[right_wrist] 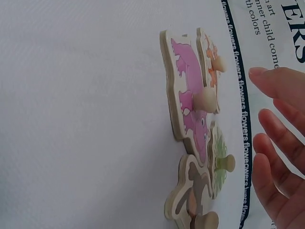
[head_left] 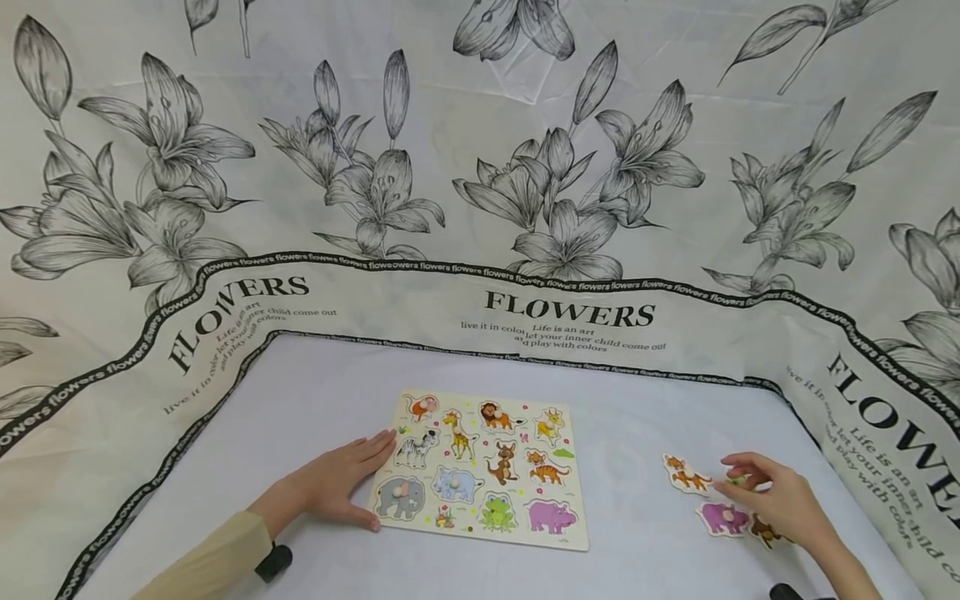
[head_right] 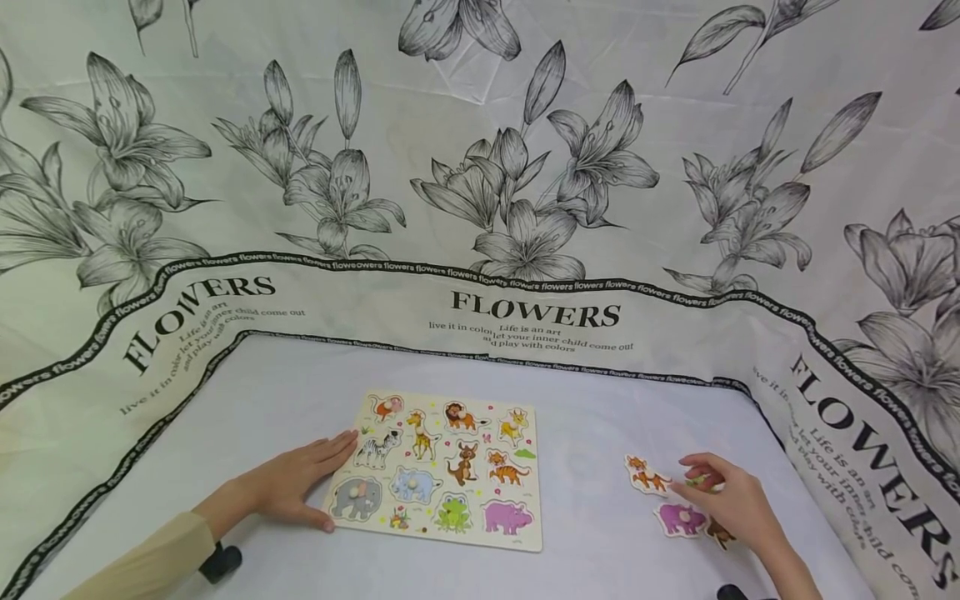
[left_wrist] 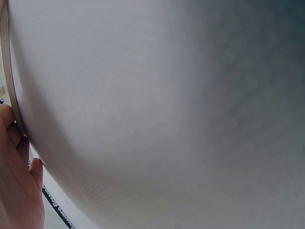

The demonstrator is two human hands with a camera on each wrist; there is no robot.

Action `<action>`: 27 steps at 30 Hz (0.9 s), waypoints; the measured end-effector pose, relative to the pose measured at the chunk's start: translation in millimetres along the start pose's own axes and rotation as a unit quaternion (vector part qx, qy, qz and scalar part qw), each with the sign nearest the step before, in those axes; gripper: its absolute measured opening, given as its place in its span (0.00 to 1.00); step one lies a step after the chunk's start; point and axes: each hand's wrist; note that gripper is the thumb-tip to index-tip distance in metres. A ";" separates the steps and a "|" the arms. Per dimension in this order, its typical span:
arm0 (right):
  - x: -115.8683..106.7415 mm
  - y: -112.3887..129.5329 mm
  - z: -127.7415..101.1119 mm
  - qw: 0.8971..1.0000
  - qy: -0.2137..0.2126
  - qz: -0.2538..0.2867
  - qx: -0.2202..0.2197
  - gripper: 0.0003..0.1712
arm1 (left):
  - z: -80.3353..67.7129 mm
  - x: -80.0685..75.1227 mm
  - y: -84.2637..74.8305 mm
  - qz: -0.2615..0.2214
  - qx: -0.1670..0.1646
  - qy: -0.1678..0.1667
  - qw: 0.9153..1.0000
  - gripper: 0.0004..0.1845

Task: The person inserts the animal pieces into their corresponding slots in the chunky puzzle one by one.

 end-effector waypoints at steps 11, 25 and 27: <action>-17.2 -18.2 -5.2 0.999 0.004 -0.021 0.033 0.32 | 0.0 -1.4 1.4 -0.006 -0.001 0.004 1.000 0.61; -33.2 -46.3 -8.4 0.989 0.059 0.000 0.138 0.44 | 0.1 -0.8 1.6 -0.005 0.006 0.001 1.000 0.61; -32.6 -49.4 -9.7 0.986 0.063 0.009 0.152 0.47 | 0.2 0.0 1.4 -0.006 0.005 0.002 1.000 0.61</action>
Point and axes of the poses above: each hand's wrist, its own z-axis towards the middle knuckle, its own x-axis out of the palm, y = z × x, and after that the axes turned 14 degrees about z, right-handed
